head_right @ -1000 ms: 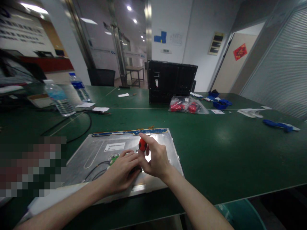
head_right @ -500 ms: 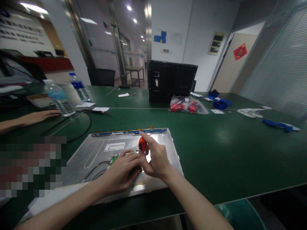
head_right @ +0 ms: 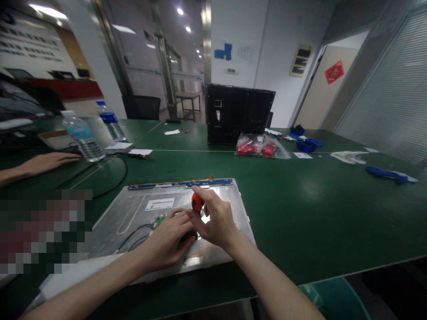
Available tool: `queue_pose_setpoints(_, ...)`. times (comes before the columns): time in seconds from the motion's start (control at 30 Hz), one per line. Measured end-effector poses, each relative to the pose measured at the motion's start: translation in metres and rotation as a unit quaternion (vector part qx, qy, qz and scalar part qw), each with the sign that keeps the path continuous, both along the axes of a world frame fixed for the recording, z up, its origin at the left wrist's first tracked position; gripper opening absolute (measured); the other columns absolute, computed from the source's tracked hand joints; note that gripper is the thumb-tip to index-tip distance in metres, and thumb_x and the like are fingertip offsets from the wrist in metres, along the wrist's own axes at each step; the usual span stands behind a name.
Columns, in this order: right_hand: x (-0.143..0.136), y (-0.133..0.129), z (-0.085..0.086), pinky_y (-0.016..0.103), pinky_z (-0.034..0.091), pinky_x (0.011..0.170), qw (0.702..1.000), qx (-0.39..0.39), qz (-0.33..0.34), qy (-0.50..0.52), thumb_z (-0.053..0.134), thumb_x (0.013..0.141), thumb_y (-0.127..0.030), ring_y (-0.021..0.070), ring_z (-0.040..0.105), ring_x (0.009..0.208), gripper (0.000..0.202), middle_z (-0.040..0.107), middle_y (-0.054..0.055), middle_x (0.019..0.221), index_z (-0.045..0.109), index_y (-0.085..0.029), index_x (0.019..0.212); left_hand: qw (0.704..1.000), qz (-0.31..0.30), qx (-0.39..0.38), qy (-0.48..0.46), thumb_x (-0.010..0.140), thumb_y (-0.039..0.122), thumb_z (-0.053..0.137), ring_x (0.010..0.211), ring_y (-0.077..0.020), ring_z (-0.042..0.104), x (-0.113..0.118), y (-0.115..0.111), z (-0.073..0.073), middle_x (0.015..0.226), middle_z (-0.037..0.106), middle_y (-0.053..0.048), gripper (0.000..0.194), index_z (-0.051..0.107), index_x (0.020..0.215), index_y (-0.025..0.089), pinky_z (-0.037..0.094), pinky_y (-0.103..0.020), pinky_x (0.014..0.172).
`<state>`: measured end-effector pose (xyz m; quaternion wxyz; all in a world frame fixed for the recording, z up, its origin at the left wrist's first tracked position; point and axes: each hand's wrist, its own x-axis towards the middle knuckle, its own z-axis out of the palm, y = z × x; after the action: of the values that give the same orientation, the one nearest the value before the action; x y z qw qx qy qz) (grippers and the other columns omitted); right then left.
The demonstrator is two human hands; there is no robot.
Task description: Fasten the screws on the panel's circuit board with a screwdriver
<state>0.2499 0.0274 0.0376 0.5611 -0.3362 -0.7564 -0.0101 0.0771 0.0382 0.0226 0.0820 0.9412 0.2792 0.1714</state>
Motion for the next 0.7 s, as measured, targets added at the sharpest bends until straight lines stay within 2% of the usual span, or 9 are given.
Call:
queue_pose_setpoints(0.3,0.0001,-0.0030,0.0028,0.022,0.046,0.048,0.999,-0.022,0.028,0.013,0.045,0.088,-0.014,0.0108,0.051,0.057,0.052,0.058,0.002,0.085,0.036,-0.021,0.139,1.000,-0.002,0.012,-0.001,0.083,0.013,0.049,0.085,-0.0211,0.057,0.0003,0.0009,0.0000,0.085,0.063,-0.004,0.012,0.058,0.080,0.019,0.037,-0.043,0.093)
queue_pose_setpoints(0.43,-0.0006,-0.0016,0.0016,0.020,0.043,0.044,1.000,-0.012,0.019,0.010,0.047,0.088,-0.016,0.0095,0.048,0.053,0.051,0.058,0.002,0.084,0.036,-0.022,0.138,1.000,-0.002,0.012,-0.004,0.082,0.012,0.049,0.087,-0.0213,0.057,0.0001,0.0006,-0.0004,0.088,0.064,-0.004,0.012,0.059,0.083,0.019,0.038,-0.043,0.093)
queue_pose_setpoints(0.7,-0.0011,0.0006,0.0005,0.022,0.042,0.046,1.000,0.009,-0.009,0.000,0.054,0.091,-0.024,0.0093,0.045,0.051,0.044,0.057,-0.001,0.081,0.039,-0.024,0.132,1.000,0.000,0.016,-0.004,0.084,0.013,0.048,0.088,-0.0217,0.057,-0.0003,0.0001,-0.0004,0.089,0.065,-0.005,0.014,0.061,0.084,0.019,0.037,-0.044,0.094)
